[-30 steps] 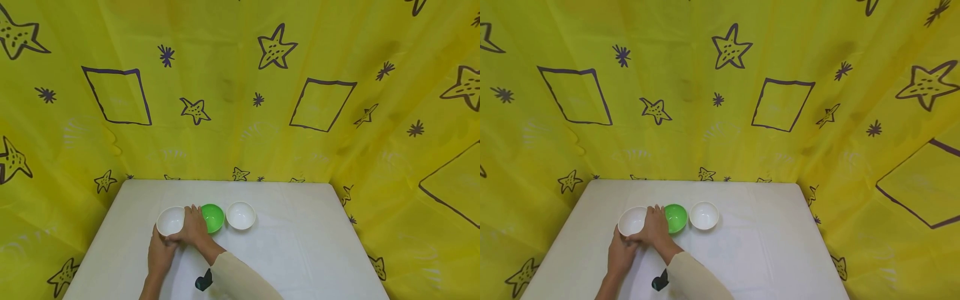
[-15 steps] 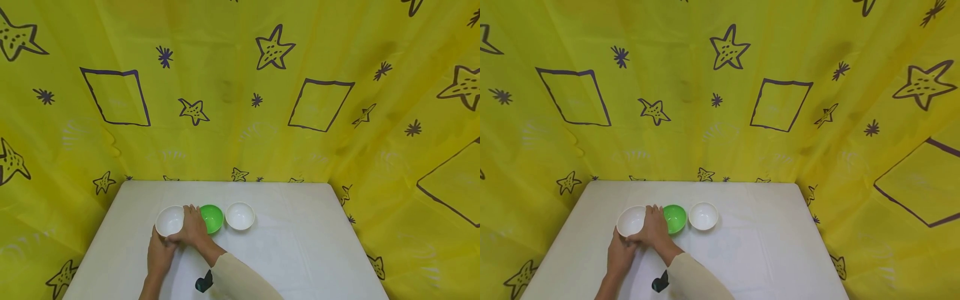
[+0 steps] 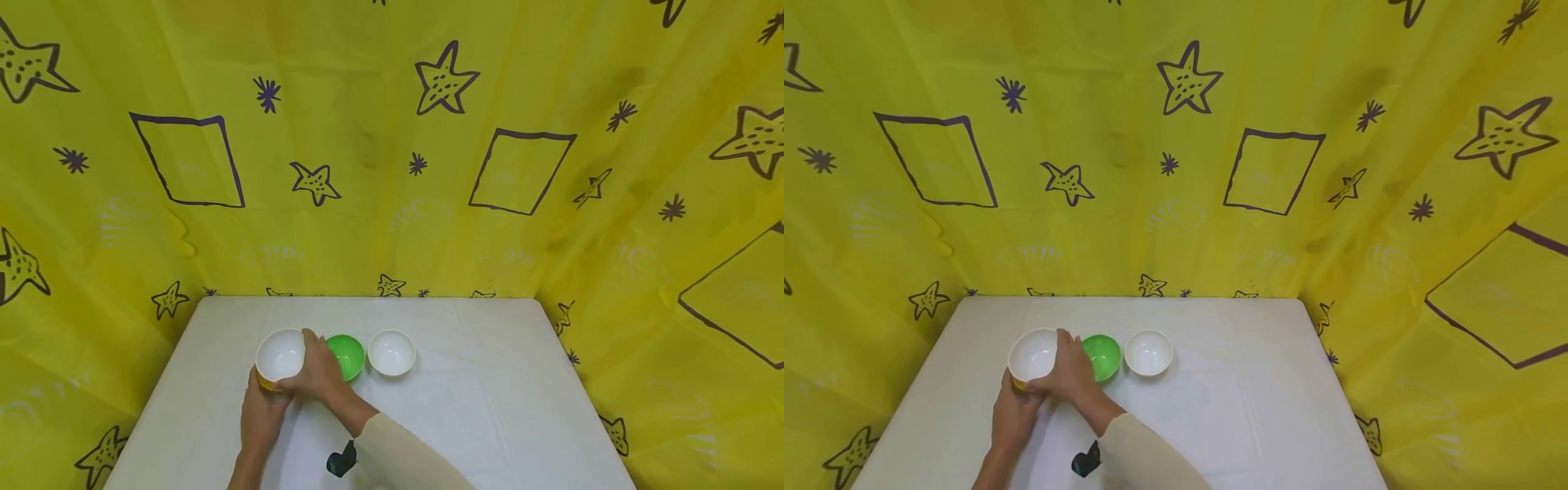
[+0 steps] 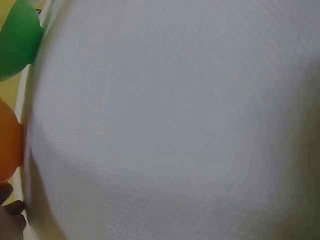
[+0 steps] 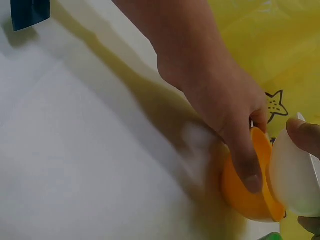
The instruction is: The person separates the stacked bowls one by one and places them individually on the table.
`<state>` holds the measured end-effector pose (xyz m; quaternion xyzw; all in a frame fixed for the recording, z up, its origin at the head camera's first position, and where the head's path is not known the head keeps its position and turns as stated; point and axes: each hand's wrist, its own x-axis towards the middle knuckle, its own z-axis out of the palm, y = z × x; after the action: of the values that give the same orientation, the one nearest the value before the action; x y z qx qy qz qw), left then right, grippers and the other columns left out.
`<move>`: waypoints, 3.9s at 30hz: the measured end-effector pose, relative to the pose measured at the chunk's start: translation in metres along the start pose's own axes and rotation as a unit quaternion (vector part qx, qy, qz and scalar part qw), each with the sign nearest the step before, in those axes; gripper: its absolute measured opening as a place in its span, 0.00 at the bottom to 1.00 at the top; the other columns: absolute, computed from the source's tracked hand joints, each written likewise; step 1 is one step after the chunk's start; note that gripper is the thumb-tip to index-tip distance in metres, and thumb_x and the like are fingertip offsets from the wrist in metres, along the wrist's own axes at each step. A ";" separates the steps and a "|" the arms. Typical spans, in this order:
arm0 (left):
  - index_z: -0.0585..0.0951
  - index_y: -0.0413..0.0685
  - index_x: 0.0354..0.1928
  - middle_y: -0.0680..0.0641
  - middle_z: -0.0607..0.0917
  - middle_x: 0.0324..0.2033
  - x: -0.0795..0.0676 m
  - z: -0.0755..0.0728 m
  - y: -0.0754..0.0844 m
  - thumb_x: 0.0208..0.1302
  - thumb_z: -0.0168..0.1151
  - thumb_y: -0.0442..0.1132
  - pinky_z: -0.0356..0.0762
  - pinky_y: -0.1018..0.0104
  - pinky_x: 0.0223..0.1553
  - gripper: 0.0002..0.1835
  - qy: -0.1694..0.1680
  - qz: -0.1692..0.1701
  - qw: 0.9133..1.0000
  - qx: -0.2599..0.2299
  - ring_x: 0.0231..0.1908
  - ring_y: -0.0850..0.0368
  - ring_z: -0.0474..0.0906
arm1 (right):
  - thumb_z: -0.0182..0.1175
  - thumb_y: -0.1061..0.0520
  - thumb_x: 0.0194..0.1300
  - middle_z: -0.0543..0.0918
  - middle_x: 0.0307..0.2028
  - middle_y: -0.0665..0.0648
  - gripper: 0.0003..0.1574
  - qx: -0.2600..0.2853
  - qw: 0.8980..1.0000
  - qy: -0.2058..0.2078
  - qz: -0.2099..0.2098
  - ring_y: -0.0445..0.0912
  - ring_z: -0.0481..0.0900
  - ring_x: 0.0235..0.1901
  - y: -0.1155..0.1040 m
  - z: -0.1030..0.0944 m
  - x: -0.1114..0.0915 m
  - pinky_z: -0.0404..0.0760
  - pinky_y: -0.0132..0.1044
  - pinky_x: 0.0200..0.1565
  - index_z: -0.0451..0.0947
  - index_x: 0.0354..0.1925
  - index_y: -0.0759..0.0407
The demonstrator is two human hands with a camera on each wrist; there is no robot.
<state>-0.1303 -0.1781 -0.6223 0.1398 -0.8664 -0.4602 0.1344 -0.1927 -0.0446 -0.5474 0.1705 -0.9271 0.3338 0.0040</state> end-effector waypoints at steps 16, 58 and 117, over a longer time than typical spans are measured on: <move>0.56 0.35 0.79 0.26 0.71 0.69 0.003 0.000 -0.002 0.64 0.77 0.41 0.62 0.30 0.70 0.50 -0.012 -0.010 1.000 0.018 0.68 0.25 0.68 | 0.87 0.38 0.44 0.80 0.63 0.59 0.70 0.067 0.997 0.035 0.026 0.53 0.80 0.57 0.010 -0.026 -0.006 0.84 0.44 0.57 0.64 0.76 0.61; 0.51 0.34 0.81 0.26 0.62 0.76 0.003 0.001 -0.002 0.65 0.76 0.44 0.56 0.31 0.73 0.54 -0.033 -0.031 0.999 0.011 0.73 0.27 0.60 | 0.89 0.46 0.39 0.80 0.59 0.71 0.70 0.097 0.973 0.169 0.125 0.67 0.80 0.57 0.086 -0.089 -0.032 0.83 0.62 0.54 0.65 0.74 0.66; 0.47 0.33 0.82 0.26 0.59 0.77 0.002 -0.003 -0.004 0.66 0.75 0.44 0.55 0.30 0.73 0.56 -0.043 -0.035 0.998 0.023 0.74 0.25 0.56 | 0.88 0.59 0.39 0.78 0.61 0.76 0.62 0.129 0.915 0.297 0.241 0.72 0.77 0.61 0.198 -0.107 -0.086 0.76 0.67 0.61 0.67 0.68 0.73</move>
<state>-0.1306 -0.1830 -0.6237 0.1535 -0.8764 -0.4498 0.0778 -0.1862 0.1914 -0.5967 -0.1660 -0.8451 0.4765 0.1767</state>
